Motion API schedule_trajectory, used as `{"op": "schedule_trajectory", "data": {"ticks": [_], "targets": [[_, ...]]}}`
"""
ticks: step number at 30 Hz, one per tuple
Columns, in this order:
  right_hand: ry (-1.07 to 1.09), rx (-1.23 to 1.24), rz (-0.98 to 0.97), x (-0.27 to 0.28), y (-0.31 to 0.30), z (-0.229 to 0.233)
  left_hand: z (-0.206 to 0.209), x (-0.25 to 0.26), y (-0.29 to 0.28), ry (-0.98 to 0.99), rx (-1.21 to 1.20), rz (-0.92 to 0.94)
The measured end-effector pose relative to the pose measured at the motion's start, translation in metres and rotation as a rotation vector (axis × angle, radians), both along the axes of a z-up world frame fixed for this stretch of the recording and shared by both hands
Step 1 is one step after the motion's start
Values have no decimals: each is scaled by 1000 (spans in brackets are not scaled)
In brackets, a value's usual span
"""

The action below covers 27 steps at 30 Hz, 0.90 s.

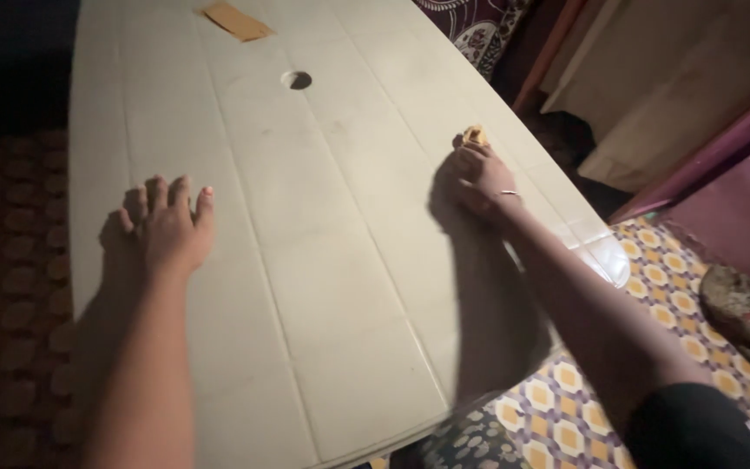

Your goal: The person wipes a white tiled table surface with a cloth, moving the cloth across the table in repeated strokes. A small taped paper patch remains on the table throughout the clip.

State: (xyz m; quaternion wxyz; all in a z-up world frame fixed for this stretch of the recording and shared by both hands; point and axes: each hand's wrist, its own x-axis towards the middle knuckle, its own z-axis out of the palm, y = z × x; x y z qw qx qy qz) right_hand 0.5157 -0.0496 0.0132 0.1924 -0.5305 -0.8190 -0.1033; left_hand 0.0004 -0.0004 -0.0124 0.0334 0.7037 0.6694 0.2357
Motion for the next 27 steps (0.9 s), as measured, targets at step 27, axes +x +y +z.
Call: {"op": "schedule_trajectory", "data": {"ticks": [27], "targets": [[178,-160,-167,56,-133,16,7,-4,-9,41,-17,-58]]}}
